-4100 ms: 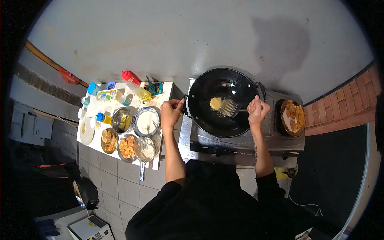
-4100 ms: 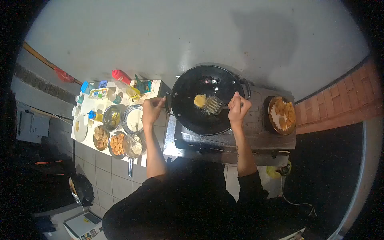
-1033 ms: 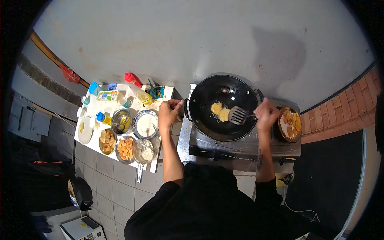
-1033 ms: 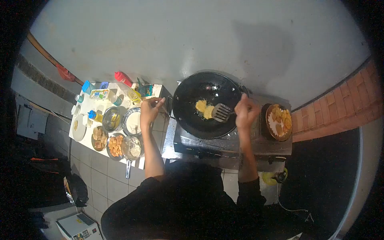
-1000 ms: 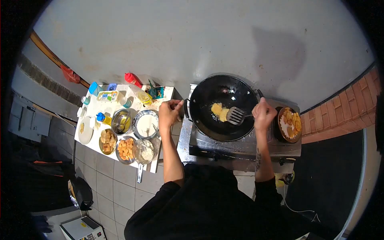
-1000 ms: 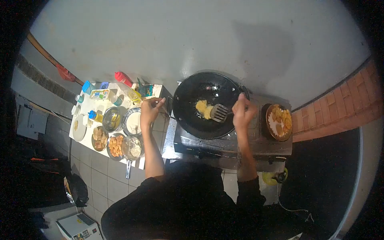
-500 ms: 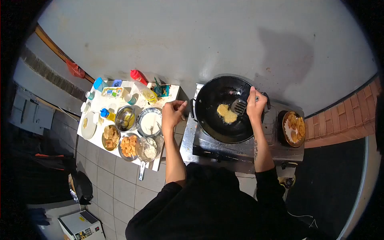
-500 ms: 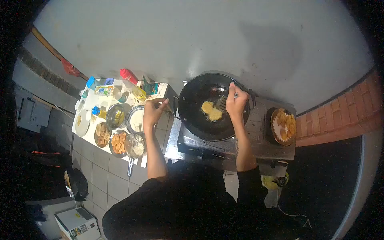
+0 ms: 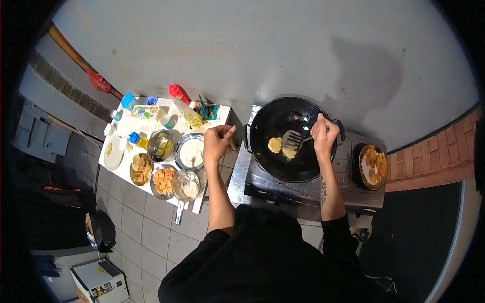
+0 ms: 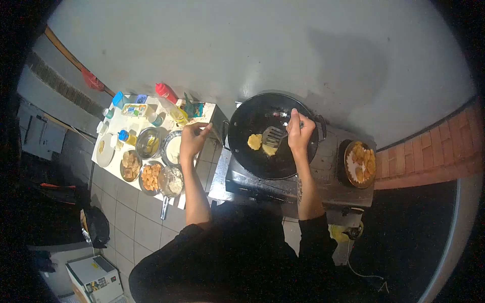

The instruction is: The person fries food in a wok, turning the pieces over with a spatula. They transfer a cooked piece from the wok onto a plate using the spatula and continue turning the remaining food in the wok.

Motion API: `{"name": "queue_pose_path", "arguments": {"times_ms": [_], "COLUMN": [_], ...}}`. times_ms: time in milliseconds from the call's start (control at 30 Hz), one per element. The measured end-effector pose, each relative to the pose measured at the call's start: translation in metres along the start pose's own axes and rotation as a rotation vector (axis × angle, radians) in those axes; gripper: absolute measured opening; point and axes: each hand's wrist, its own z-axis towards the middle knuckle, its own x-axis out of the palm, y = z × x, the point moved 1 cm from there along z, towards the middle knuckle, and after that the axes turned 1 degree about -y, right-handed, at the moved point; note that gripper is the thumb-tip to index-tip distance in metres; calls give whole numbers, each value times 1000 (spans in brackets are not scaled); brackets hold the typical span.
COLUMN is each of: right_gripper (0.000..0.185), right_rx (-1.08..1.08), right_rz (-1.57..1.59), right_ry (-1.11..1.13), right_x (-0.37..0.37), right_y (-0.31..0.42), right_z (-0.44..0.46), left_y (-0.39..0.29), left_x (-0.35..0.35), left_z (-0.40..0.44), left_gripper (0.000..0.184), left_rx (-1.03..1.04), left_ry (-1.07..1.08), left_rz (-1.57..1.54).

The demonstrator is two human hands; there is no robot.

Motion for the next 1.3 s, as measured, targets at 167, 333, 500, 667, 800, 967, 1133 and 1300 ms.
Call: {"name": "queue_pose_path", "arguments": {"times_ms": [167, 333, 500, 667, 800, 967, 1133, 1300], "right_gripper": [49, 49, 50, 50, 50, 49, 48, 49], "right_rx": [-33, -40, -51, -67, -47, -107, -168, -69], "right_rz": [38, 91, 82, 151, 159, 86, 11, 43], "right_ry": [-7, -54, -72, -47, -20, -53, -163, -243], "right_x": [3, 8, 13, 25, 38, 31, -5, -16], "right_y": [13, 32, 53, 58, 58, 56, 52, 34], "right_z": [-9, -16, -18, -19, -22, -21, -11, -25], "left_y": [-1, -3, -12, -14, -8, -4, -8, -9], "left_x": [3, 3, 1, 1, 3, -4, -14, -6], "left_z": [-1, -2, -5, -5, -2, -3, -6, -10], "left_gripper": [29, 29, 30, 30, 30, 30, 30, 31], "left_rx": [21, 23, -9, -2, 49, 64, 0, 52], "left_ry": [-4, 11, 33, 30, 4, -21, 22, 39], "left_rz": [2, 13, 12, -1, 17, 19, 18, -18]}}
